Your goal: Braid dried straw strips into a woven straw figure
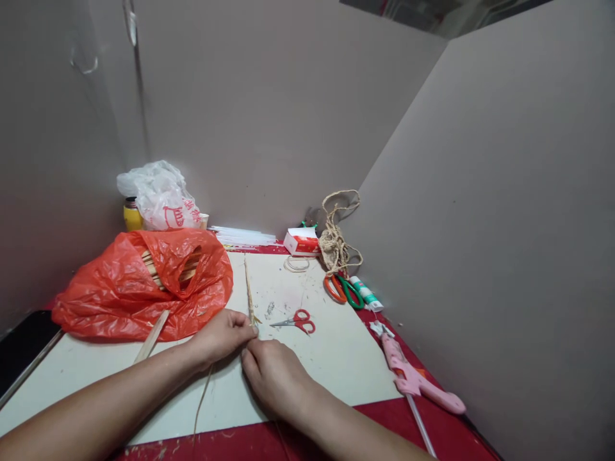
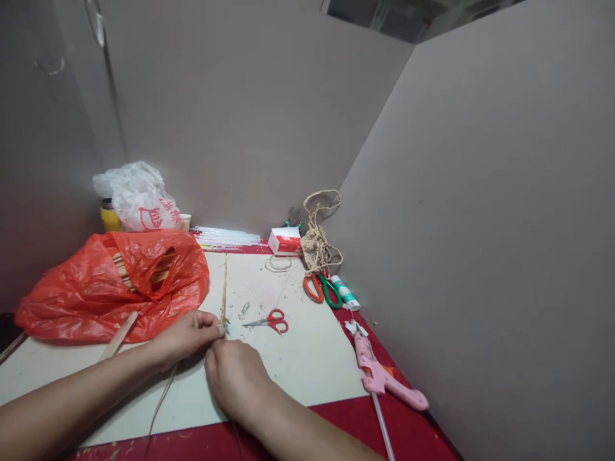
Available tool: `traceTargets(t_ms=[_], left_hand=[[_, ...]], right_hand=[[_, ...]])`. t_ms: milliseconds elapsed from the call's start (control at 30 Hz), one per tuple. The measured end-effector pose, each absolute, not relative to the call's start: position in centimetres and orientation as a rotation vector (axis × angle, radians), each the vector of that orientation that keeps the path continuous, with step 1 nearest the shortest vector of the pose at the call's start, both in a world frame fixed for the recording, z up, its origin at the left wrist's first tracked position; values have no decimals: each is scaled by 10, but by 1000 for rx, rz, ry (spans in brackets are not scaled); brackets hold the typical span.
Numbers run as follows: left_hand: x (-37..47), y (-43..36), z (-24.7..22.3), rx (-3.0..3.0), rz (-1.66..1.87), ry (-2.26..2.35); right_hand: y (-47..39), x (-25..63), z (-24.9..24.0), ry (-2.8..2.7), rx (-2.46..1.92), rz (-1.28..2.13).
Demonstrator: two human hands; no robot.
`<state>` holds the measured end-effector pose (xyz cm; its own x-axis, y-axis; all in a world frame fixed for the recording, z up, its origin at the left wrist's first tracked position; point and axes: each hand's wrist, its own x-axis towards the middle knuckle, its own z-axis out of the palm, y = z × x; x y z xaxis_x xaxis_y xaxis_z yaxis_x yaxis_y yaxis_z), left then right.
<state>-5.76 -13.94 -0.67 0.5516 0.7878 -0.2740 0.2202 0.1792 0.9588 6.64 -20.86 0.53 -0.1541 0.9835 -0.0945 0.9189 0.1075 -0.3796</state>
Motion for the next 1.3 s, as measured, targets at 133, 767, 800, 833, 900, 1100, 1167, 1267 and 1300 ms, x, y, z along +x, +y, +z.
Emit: traceTargets(t_ms=[133,767,800,833,900,1100,1167,1267,1300], left_hand=[[-59,-141,-2,1322,539,906],[-62,-135,-17,1330,443,897],[-62,-135,-16,1341,433,903],[-62,-135,-15,1352,424,909],[-63,-136,-13,1369,415,926],[-64,-136,-9,1390,380,954],[-64,-135,-9,1403,382,950],[-64,-135,-8,1409,367,948],[-64,-135,-8,1401,365,942]], right_hand=[[-221,71,19,-2387,-1732,601],[-167,180,16,-2603,-2129,-28],[-167,183,15,-2596,-2144,8],[-168,186,14,-2586,-2161,42],[-169,192,12,-2558,-2172,111],[-176,204,12,-2400,-1963,374],[-180,203,13,-2333,-1868,506],[-186,195,13,-2234,-1776,738],[-187,191,12,-2209,-1744,807]])
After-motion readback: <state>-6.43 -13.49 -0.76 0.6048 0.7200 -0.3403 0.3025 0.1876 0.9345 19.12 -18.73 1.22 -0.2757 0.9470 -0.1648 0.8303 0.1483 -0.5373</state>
